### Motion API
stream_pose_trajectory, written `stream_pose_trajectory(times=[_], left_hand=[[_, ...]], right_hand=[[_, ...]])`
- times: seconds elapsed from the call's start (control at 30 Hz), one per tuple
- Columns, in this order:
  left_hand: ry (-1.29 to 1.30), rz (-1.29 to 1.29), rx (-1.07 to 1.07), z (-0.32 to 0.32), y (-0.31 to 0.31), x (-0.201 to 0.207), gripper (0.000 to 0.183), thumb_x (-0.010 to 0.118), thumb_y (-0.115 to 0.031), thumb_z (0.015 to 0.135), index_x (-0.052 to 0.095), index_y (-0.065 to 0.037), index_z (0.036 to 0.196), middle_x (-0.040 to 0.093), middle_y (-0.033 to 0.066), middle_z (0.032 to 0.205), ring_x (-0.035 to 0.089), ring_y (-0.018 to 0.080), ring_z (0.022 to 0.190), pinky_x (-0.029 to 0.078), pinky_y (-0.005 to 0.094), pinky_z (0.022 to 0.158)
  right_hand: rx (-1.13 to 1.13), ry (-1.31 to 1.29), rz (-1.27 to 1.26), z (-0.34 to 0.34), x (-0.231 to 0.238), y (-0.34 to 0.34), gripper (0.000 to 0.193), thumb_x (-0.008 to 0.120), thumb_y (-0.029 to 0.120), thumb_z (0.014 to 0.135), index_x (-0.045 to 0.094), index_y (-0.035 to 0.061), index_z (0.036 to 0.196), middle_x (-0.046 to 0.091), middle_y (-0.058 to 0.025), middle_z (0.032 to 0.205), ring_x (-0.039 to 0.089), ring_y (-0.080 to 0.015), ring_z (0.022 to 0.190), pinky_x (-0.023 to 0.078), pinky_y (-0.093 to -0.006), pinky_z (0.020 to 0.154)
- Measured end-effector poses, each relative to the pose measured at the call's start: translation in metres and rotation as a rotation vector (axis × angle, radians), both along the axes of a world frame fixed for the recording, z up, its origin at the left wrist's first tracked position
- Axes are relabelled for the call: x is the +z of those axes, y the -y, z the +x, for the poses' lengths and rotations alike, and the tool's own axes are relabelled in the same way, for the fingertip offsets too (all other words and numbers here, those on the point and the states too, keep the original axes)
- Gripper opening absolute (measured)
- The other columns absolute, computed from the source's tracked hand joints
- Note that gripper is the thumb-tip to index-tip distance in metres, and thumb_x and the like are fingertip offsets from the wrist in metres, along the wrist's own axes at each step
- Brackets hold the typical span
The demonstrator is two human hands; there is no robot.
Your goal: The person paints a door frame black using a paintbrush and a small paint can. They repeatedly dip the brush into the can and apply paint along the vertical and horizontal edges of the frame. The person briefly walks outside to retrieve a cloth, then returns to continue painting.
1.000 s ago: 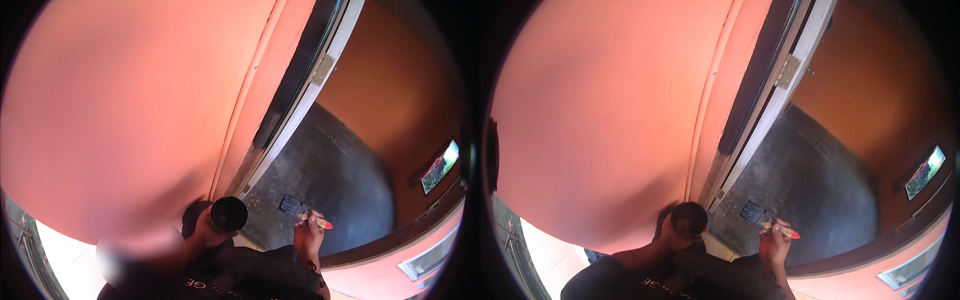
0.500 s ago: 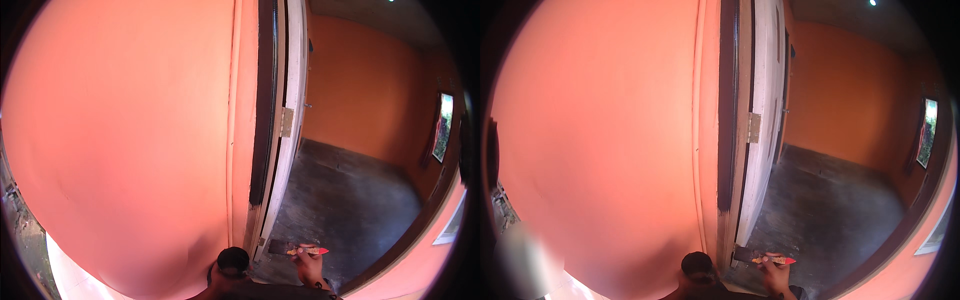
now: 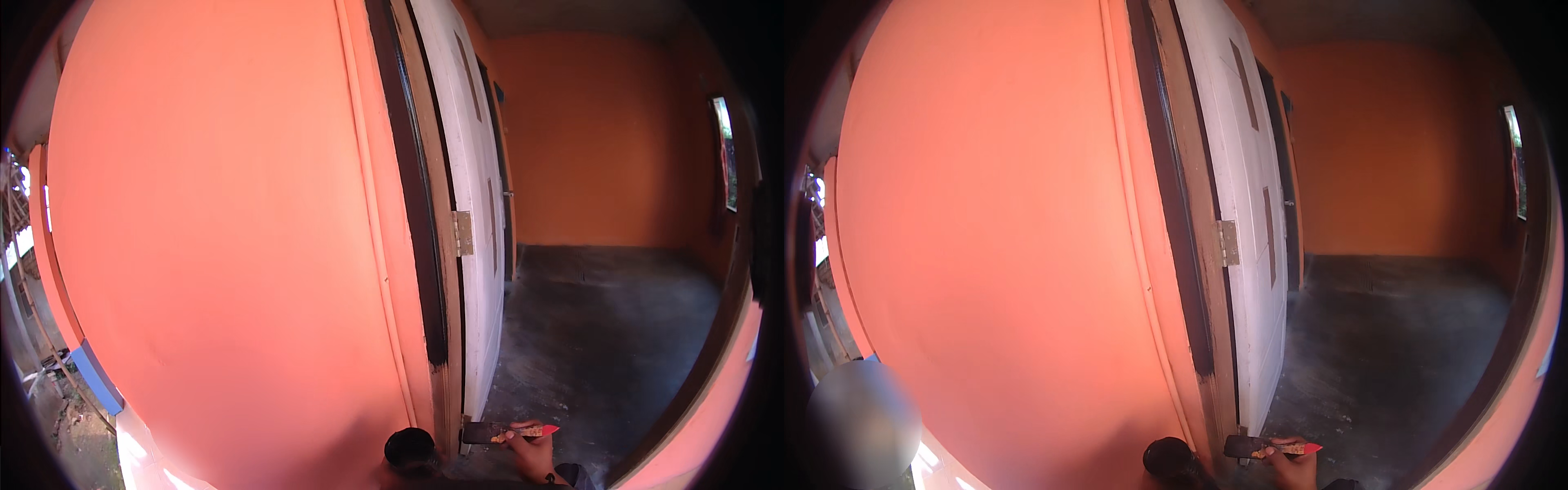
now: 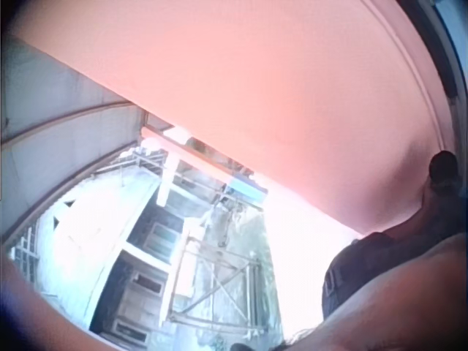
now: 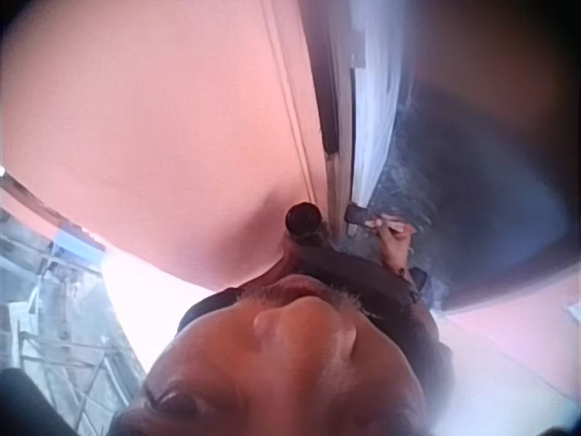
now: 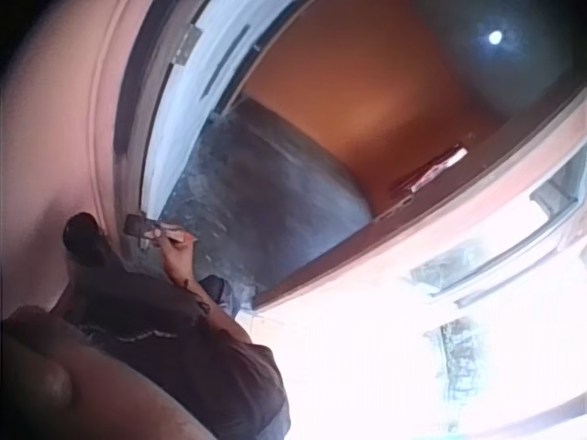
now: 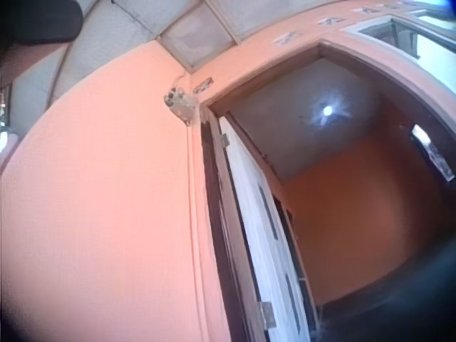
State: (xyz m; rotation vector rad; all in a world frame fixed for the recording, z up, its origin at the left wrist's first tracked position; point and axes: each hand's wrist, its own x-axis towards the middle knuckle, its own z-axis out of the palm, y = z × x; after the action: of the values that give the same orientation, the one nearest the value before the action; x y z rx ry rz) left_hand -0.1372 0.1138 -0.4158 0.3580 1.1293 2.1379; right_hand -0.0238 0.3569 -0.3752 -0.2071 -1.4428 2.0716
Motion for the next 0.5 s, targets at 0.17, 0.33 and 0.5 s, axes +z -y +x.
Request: stream_pose_trajectory(times=[0.17,0.33,0.5], left_hand=[[0.059,0.048,-0.039,-0.008,-0.008,0.001,0.061,0.043,-0.052,0.091,0.053,-0.009,0.134,0.055,0.0196,0.134,0.051,0.0447,0.125,0.045,0.0616,0.097],[0.098,0.077,-0.063,-0.011,-0.013,0.004,0.061,0.044,-0.052,0.091,0.053,-0.008,0.132,0.055,0.0198,0.133,0.051,0.0439,0.124,0.045,0.0608,0.097],[0.115,0.094,-0.077,-0.014,-0.017,0.006,0.061,0.046,-0.051,0.090,0.053,-0.007,0.131,0.055,0.0200,0.131,0.051,0.0432,0.123,0.045,0.0600,0.096]], right_hand=[[0.003,-0.026,0.200,0.006,0.007,-0.002,0.016,0.067,0.015,0.093,0.067,-0.0004,0.098,0.072,-0.0086,0.085,0.064,-0.0150,0.077,0.052,-0.0304,0.071],[0.020,-0.064,0.203,0.016,0.026,0.003,0.019,0.071,0.014,0.092,0.071,-0.0036,0.096,0.075,-0.0072,0.085,0.064,-0.0102,0.074,0.049,-0.0260,0.071],[0.015,-0.120,0.159,0.014,0.022,0.002,0.020,0.069,0.015,0.093,0.071,-0.0042,0.095,0.075,-0.0085,0.085,0.065,-0.0106,0.073,0.050,-0.0258,0.069]])
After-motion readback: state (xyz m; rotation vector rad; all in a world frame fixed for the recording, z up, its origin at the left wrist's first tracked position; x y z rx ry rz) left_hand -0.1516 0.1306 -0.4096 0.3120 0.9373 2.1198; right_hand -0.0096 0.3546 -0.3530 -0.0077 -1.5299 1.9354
